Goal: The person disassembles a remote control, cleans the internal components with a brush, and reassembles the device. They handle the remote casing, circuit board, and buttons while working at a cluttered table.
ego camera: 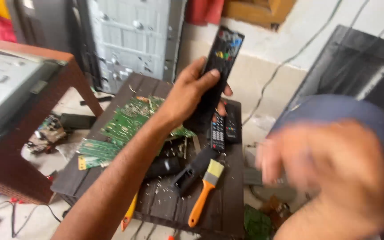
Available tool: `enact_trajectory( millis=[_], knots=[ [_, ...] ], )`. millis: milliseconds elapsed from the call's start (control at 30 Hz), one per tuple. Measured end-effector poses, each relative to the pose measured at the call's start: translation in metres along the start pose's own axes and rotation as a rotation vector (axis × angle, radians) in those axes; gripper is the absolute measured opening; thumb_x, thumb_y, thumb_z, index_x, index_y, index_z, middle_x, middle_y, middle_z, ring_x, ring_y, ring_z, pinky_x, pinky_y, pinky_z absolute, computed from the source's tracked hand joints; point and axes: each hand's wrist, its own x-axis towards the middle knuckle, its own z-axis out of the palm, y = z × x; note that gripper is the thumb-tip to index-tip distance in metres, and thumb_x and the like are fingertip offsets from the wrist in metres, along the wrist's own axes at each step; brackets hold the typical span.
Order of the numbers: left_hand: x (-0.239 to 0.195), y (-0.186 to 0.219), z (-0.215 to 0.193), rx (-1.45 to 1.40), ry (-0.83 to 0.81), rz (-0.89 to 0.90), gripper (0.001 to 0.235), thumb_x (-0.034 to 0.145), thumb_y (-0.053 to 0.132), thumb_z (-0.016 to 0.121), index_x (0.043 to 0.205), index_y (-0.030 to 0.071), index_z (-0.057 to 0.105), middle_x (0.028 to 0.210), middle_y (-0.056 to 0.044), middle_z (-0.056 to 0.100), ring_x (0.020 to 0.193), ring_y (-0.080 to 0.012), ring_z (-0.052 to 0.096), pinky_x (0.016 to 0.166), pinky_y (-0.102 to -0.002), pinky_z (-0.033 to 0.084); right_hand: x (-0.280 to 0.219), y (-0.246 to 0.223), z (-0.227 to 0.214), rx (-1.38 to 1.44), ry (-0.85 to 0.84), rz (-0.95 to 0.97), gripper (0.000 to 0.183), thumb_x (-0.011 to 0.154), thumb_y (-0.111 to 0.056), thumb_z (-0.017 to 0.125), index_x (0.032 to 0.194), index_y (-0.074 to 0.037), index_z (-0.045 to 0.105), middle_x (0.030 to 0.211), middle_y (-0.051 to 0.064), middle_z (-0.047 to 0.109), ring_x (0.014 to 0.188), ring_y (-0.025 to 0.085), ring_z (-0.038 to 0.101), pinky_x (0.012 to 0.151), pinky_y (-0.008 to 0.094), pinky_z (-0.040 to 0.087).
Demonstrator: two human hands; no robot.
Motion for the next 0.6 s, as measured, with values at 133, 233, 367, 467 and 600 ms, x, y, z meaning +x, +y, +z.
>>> enact_trajectory(
  millis=[133,233,367,467,600],
  knots=[
    [-0.009,0.004,-0.011,0.022,-0.039,-0.028,0.019,0.107,0.014,0.047,0.122,0.003,0.046,0.100,-0.022,0.071,0.071,-0.0299,0.074,0.050,-0.039,0.063,0.059,0.076,0.004,-0.435,0.389,0.149,0.012,0.108,-0.015,0.063,0.102,-0.006,0.068,0.083,0.003,0.068,0.063,0.011,0.060,0.058,0.024,0.049],
    [-0.011,0.003,-0.016,0.034,-0.032,-0.039,0.016,0.107,0.012,0.047,0.120,0.002,0.046,0.102,-0.024,0.073,0.073,-0.0314,0.075,0.056,-0.040,0.063,0.072,0.085,0.011,-0.095,0.264,0.308,0.029,0.101,-0.029,0.056,0.119,-0.008,0.065,0.103,0.008,0.072,0.073,0.014,0.066,0.053,0.022,0.049],
    [-0.013,-0.010,-0.026,0.012,-0.127,-0.106,0.018,0.107,0.015,0.049,0.121,0.004,0.048,0.104,-0.023,0.073,0.078,-0.0303,0.075,0.058,-0.036,0.061,0.076,0.083,0.022,-0.167,0.140,0.450,0.043,0.091,-0.035,0.061,0.125,-0.010,0.067,0.110,0.006,0.073,0.086,0.014,0.069,0.064,0.027,0.053],
    [-0.018,-0.017,-0.031,0.068,-0.193,-0.094,0.018,0.106,0.015,0.047,0.119,0.001,0.050,0.102,-0.024,0.072,0.079,-0.0316,0.077,0.059,-0.040,0.065,0.073,0.107,0.029,-0.093,0.131,0.403,0.037,0.089,-0.031,0.070,0.116,-0.006,0.071,0.098,0.008,0.072,0.084,0.016,0.069,0.063,0.028,0.056],
    [-0.024,-0.024,-0.041,0.089,-0.242,-0.070,0.019,0.107,0.012,0.046,0.117,-0.003,0.052,0.099,-0.026,0.072,0.080,-0.0337,0.078,0.062,-0.045,0.070,0.077,0.144,0.038,0.010,0.182,0.293,0.020,0.091,-0.020,0.076,0.087,0.000,0.072,0.069,0.011,0.063,0.065,0.016,0.066,0.050,0.026,0.055]
  ],
)
